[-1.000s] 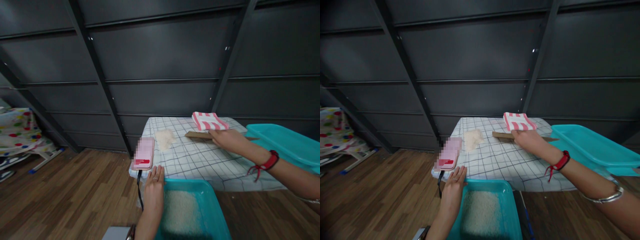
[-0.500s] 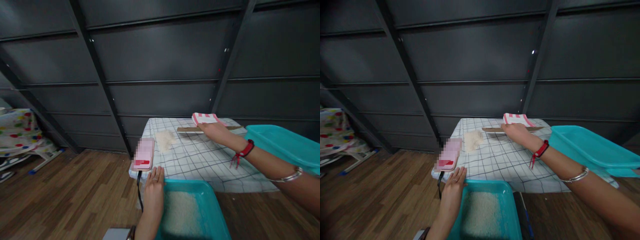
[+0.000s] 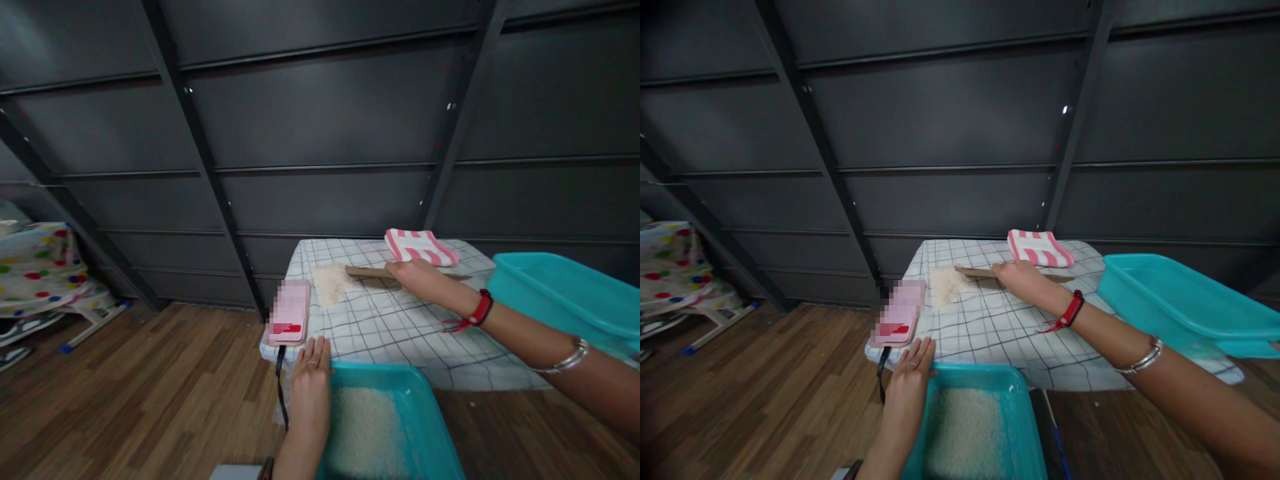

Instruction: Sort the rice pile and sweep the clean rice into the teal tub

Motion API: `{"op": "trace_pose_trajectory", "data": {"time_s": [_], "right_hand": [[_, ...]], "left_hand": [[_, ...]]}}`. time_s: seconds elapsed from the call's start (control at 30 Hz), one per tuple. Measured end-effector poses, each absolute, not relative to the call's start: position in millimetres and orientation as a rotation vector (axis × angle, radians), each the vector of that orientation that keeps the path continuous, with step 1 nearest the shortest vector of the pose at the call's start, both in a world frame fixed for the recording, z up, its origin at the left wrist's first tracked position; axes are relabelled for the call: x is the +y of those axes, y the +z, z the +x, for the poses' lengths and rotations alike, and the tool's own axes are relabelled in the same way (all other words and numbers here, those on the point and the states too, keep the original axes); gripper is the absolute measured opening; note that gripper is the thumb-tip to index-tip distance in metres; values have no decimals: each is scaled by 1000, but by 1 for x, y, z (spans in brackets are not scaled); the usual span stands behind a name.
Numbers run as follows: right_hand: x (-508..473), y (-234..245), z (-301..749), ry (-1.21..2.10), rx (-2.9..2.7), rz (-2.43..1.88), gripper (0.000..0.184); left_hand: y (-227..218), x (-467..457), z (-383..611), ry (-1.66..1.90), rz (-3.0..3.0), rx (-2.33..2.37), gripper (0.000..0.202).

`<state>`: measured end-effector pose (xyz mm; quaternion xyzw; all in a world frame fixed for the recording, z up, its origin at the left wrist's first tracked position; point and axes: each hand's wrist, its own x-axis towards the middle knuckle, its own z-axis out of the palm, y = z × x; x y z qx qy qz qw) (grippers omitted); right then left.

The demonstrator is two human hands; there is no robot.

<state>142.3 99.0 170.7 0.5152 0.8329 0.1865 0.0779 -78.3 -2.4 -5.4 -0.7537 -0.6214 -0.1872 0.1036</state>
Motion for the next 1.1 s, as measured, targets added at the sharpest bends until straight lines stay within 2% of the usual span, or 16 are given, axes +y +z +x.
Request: {"op": "trace_pose_trajectory", "data": {"time_s": [0.13, 0.33, 0.63, 0.83, 1.1], "right_hand": [[86, 172, 148, 526, 2583, 1440, 27], [95, 183, 145, 692, 2556, 1516, 28], [80, 174, 149, 497, 2661, 1354, 28], [87, 184, 145, 646, 2619, 1450, 27], [69, 175, 150, 477, 2723, 1304, 24]], "left_hand": [[0, -3, -78, -528, -2243, -1856, 50], [7, -5, -77, -480, -2236, -1863, 50], [-2, -3, -77, -528, -2223, -1864, 50], [1, -4, -76, -530, -2214, -1862, 49], [9, -5, -79, -508, -2275, -1847, 49]]}}
